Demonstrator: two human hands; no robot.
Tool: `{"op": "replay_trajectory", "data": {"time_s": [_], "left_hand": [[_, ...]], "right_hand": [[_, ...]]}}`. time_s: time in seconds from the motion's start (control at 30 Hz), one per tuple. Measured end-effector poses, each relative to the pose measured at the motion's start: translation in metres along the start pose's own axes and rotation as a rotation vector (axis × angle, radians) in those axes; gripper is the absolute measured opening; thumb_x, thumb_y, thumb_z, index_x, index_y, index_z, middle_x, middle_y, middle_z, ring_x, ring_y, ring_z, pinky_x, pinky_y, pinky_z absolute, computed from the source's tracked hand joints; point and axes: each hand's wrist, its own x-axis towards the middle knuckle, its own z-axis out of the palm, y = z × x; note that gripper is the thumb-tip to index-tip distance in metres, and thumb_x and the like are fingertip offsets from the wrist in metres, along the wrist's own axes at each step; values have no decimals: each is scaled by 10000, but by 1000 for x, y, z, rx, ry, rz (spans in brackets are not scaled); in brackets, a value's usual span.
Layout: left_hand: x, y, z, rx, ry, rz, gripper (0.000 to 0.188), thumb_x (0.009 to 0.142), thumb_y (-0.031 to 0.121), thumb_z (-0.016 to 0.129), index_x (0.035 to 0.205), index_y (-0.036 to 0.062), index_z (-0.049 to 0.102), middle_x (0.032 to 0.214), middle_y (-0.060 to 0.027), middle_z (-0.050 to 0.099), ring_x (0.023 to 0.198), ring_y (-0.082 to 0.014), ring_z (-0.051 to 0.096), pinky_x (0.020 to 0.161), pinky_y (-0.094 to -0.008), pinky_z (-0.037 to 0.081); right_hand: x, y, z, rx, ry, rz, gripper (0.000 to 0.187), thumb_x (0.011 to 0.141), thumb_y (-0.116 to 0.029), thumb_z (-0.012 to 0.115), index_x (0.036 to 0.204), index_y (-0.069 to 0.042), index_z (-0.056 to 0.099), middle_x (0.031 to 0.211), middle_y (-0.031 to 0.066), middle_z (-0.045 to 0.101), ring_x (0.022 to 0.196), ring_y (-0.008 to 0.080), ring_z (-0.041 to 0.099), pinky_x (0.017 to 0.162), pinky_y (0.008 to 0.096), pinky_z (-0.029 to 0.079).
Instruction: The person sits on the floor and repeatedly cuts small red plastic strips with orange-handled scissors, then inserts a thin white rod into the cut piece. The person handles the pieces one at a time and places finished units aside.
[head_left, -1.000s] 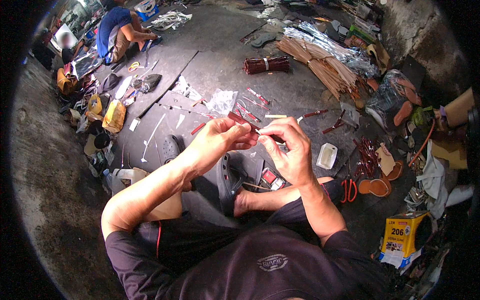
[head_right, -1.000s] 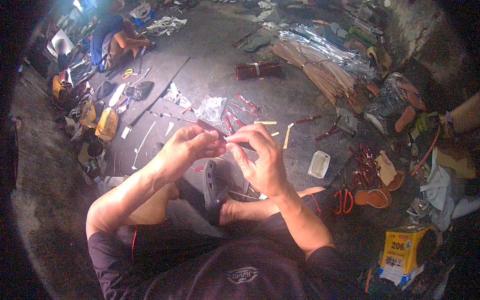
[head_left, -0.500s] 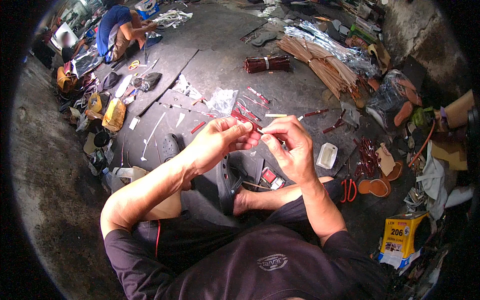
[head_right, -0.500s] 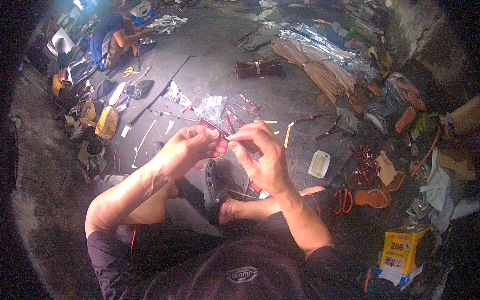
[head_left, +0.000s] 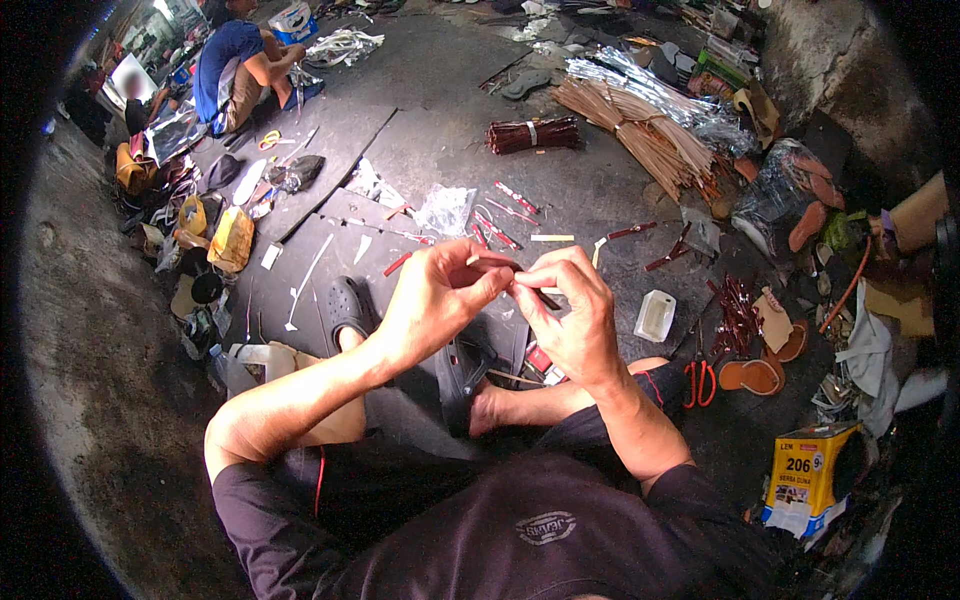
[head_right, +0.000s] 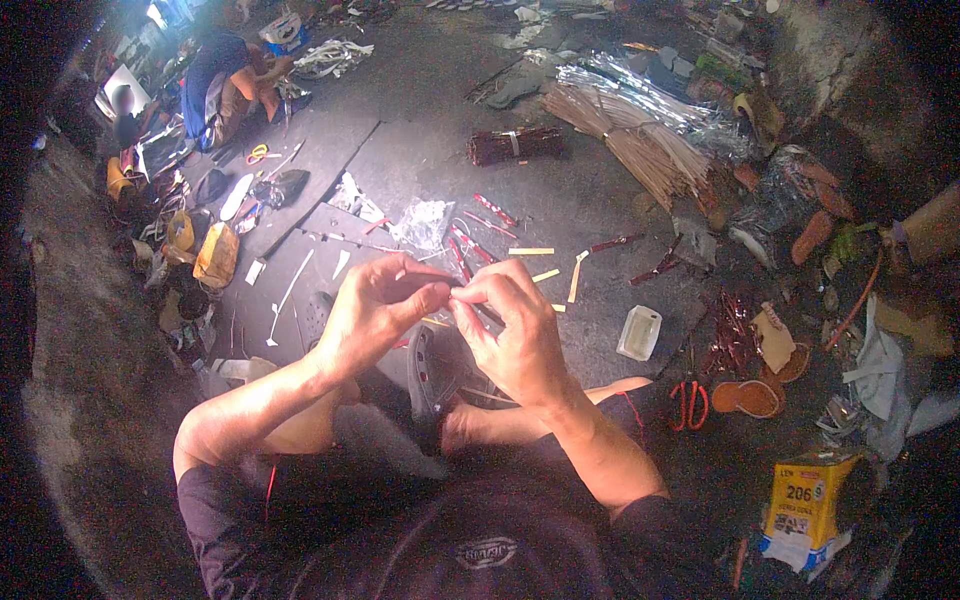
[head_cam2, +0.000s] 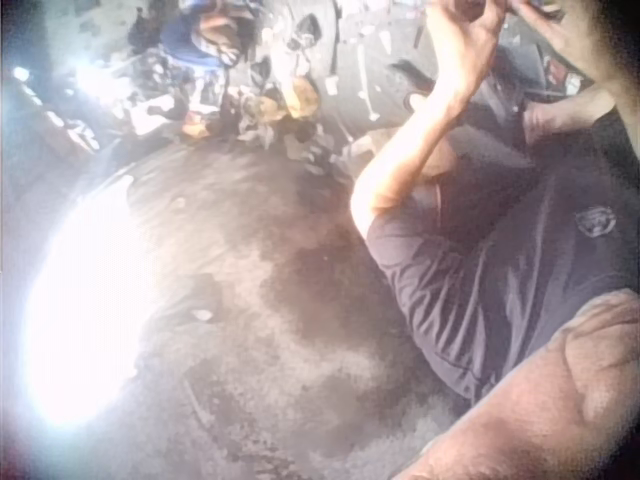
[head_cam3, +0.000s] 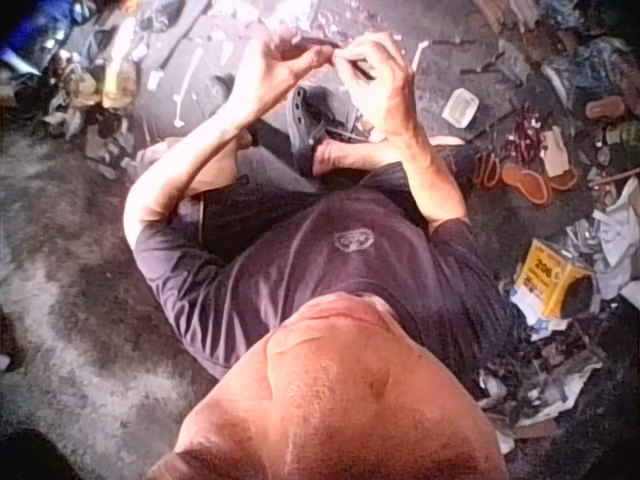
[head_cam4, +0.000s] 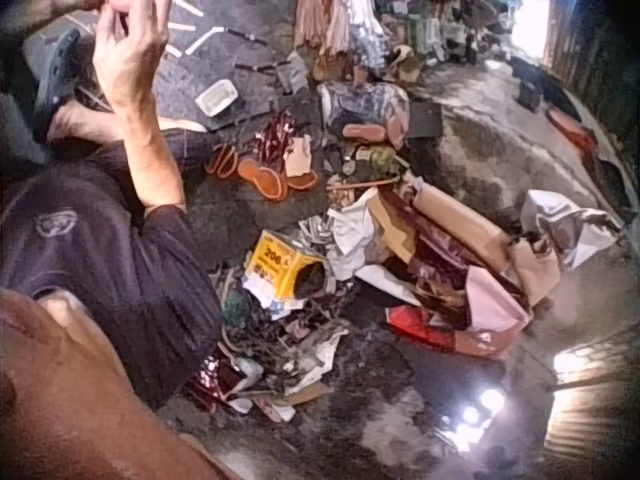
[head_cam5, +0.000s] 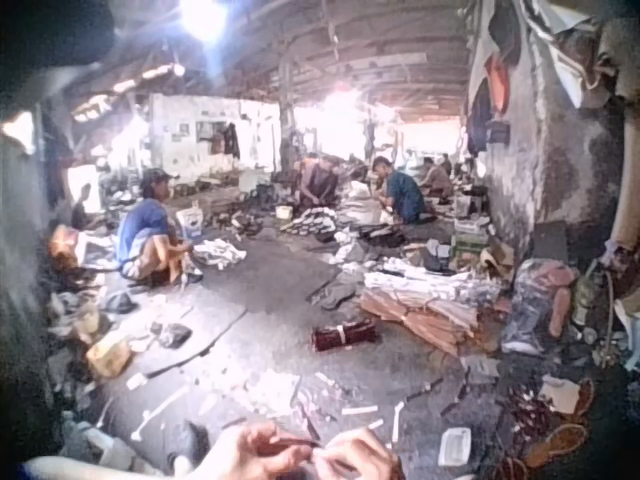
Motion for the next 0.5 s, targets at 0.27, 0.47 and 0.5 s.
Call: {"op": "replay_trajectory", "data": {"time_s": [0.27,0.47,0.5], "left_hand": [[5,-14,-1,-151,-67,49,206,922,160,674,1026,-15,639,984,-94,698,911,-130,651,811,-289,545],[3,-4,4,-228,-37,31,167,925,93,654,1042,-21,622,961,-73,705,896,-108,649,813,-258,528],[4,-4,3,-224,-29,31,169,928,95,649,1047,-21,620,958,-77,705,892,-114,652,813,-261,531]], "right_hand": [[-3,6,0,208,19,176,162,780,-5,744,849,-21,599,874,105,587,828,242,593,727,349,494],[-2,0,-1,181,55,138,157,788,-14,741,862,-22,603,905,109,584,853,243,603,738,337,502],[-1,-2,-1,175,66,128,156,787,-15,742,864,-23,606,911,110,584,857,244,605,741,335,503]]}}
